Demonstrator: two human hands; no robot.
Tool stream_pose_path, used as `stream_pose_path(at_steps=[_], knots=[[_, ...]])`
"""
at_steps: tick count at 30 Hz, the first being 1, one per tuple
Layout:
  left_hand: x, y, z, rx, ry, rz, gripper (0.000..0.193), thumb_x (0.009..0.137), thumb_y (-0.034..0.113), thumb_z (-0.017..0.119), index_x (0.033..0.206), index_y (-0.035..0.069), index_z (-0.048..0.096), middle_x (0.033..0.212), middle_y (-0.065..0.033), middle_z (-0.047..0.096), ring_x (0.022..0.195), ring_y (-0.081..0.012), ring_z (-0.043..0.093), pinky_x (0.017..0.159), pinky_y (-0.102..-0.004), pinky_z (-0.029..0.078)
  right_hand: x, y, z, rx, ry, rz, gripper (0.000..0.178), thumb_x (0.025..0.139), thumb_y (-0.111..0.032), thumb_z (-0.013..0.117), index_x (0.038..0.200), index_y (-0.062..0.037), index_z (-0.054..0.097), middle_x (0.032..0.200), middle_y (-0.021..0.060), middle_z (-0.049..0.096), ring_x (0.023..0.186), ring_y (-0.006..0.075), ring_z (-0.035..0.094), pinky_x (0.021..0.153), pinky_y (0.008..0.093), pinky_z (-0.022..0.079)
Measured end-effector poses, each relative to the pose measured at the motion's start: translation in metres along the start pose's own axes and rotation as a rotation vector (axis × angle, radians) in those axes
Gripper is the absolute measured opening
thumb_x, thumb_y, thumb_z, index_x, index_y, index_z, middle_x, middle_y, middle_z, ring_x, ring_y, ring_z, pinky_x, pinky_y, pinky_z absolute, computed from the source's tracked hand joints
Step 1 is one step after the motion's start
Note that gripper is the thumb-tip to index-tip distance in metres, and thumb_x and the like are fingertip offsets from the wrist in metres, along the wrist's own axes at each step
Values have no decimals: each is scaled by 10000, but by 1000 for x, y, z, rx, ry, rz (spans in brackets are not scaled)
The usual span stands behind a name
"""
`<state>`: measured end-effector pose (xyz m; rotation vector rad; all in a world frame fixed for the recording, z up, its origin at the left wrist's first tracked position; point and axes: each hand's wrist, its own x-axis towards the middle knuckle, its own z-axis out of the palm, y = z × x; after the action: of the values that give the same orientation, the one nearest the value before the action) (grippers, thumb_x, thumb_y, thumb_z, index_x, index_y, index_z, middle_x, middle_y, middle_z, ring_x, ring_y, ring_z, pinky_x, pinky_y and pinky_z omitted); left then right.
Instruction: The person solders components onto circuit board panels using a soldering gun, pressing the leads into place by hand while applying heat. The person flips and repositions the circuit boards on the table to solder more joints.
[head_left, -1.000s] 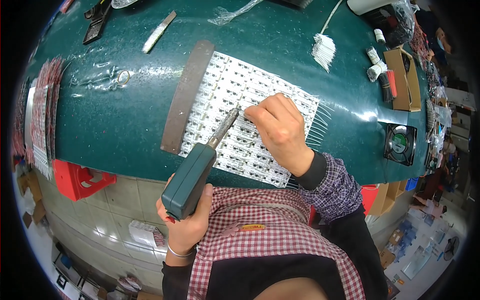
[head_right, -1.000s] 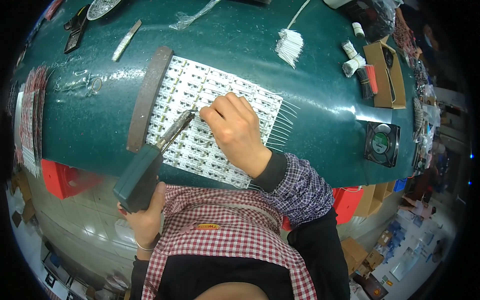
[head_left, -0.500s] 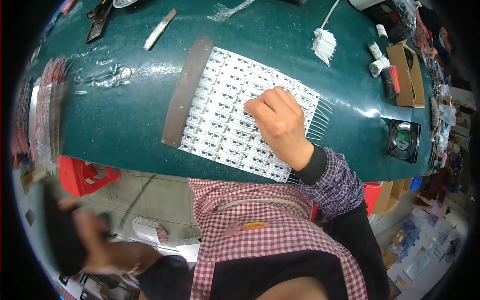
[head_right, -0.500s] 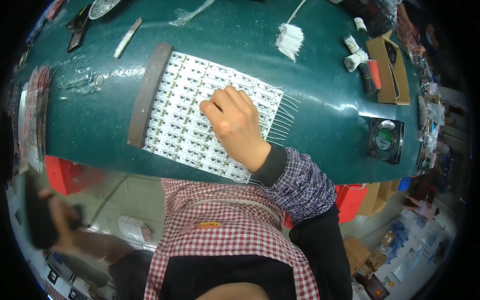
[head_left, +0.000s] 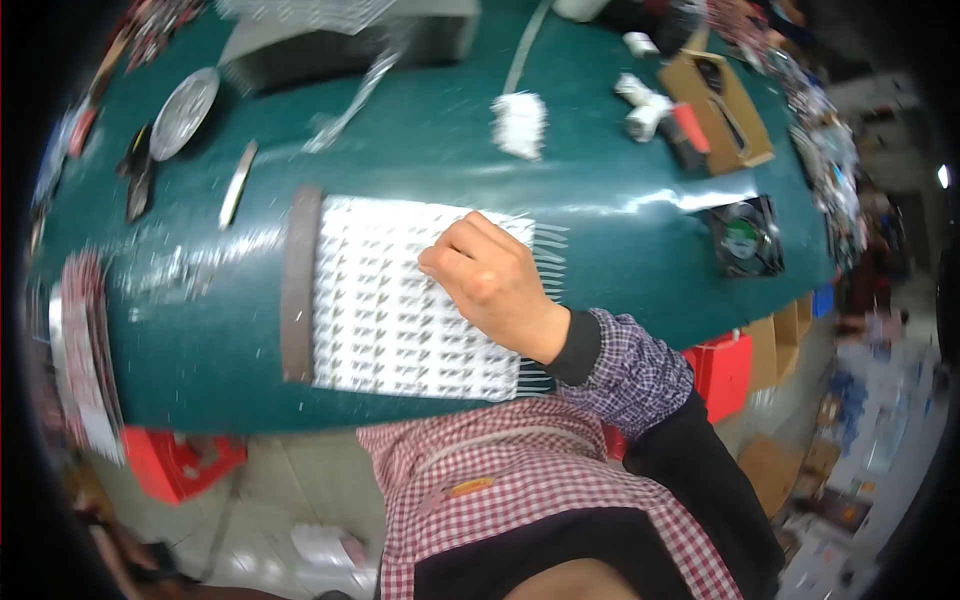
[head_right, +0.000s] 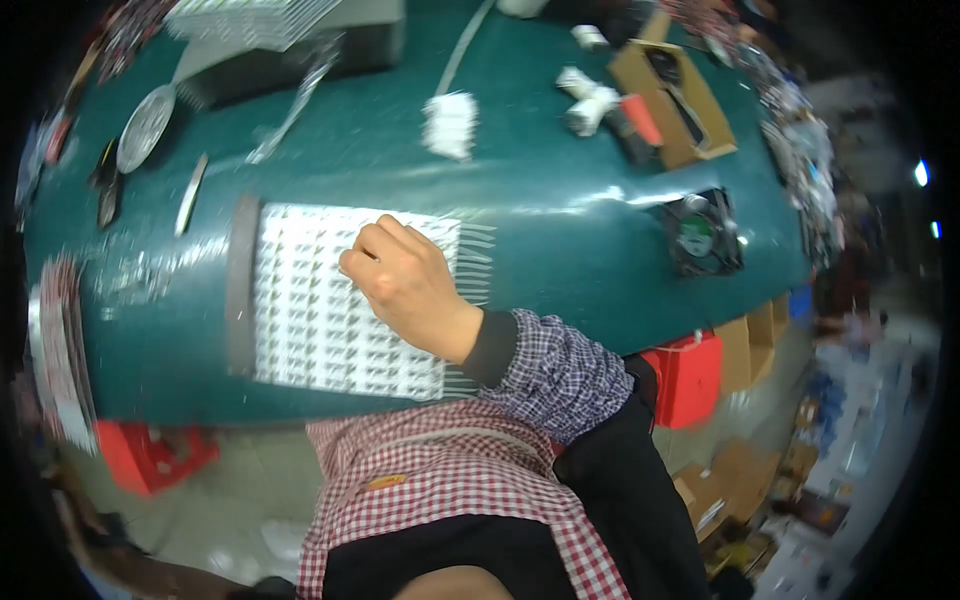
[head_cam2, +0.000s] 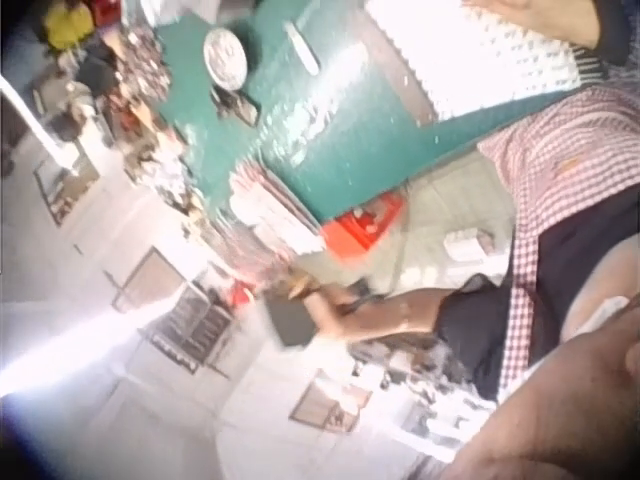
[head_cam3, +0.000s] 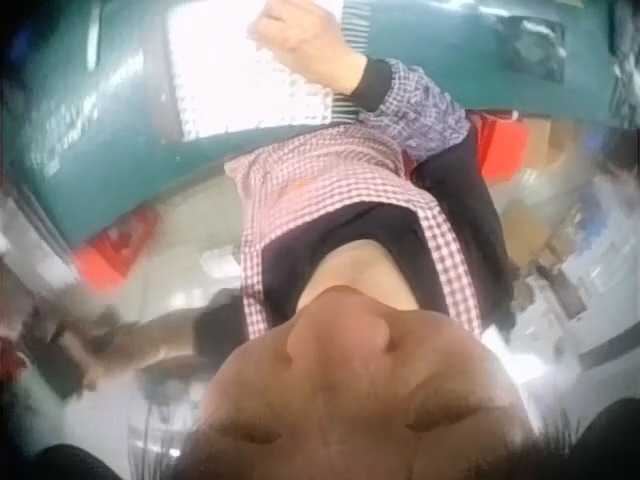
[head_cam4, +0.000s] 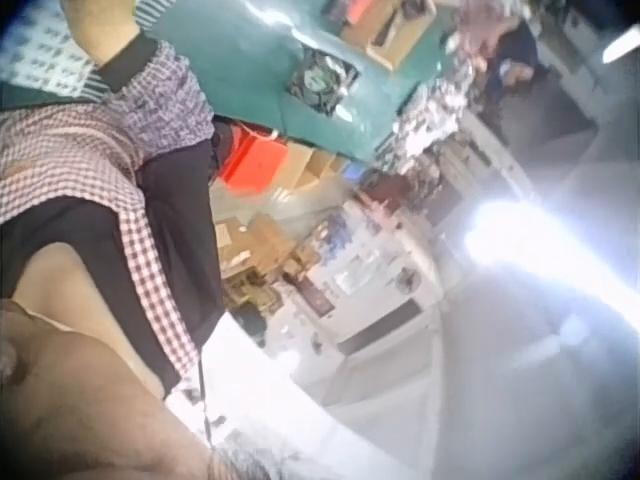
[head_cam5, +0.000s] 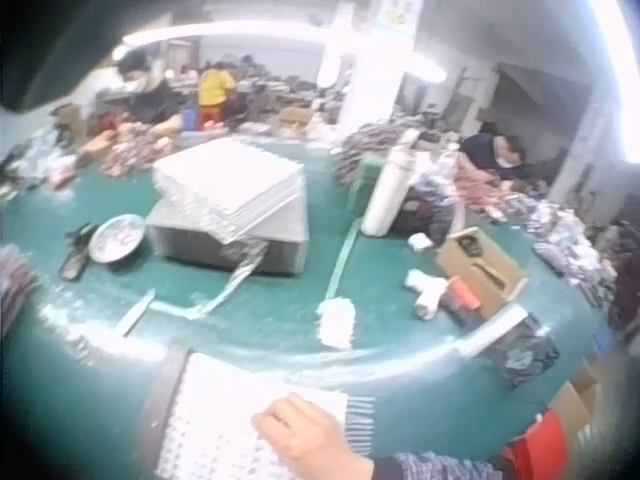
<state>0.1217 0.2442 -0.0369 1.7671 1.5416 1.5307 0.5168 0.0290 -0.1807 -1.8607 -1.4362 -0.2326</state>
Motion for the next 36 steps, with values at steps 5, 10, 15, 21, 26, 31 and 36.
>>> stream_pose_path(at_steps=[5,10,15,21,26,31,36], knots=[[-87,44,67,-215,-513,-396,520,952,310,707,1305,-56,596,1095,-194,649,954,-262,606,811,-394,502,5,74,-31,-380,137,73,56,761,-87,646,775,-58,600,840,96,565,838,287,580,695,412,499],[-111,75,188,-538,-819,-262,520,951,317,706,1300,-54,599,1082,-189,648,948,-258,603,809,-391,502,7,108,1,-616,197,27,89,684,-112,646,709,-46,592,857,81,528,914,260,534,678,355,444],[-118,95,205,-637,-865,-147,520,950,325,706,1293,-51,602,1066,-184,647,941,-252,599,807,-388,502,1,118,-12,-667,107,65,108,659,-118,669,710,-59,595,875,67,520,932,254,516,696,344,417],[-114,85,203,-647,-841,-61,520,948,336,706,1285,-48,606,1047,-177,646,932,-245,594,805,-383,502,15,120,-7,-653,138,39,99,688,-90,667,755,-47,608,873,74,528,932,250,519,710,347,410],[-118,72,196,-669,-826,-18,520,947,345,705,1278,-45,610,1031,-171,645,925,-239,590,803,-380,501,14,116,-10,-763,63,34,131,744,-112,646,843,-31,617,893,99,552,920,258,529,753,357,409],[-127,54,198,-715,-852,35,521,945,354,705,1271,-42,613,1015,-166,644,918,-233,586,802,-376,501,12,120,-5,-749,33,41,154,759,-113,631,877,-15,614,891,111,553,913,271,537,762,375,425],[-131,15,177,-669,-809,54,521,944,362,704,1264,-40,617,999,-160,643,911,-227,582,800,-373,501,17,121,-3,-637,12,44,171,772,-119,620,908,-17,638,941,137,592,930,290,565,770,390,477]])
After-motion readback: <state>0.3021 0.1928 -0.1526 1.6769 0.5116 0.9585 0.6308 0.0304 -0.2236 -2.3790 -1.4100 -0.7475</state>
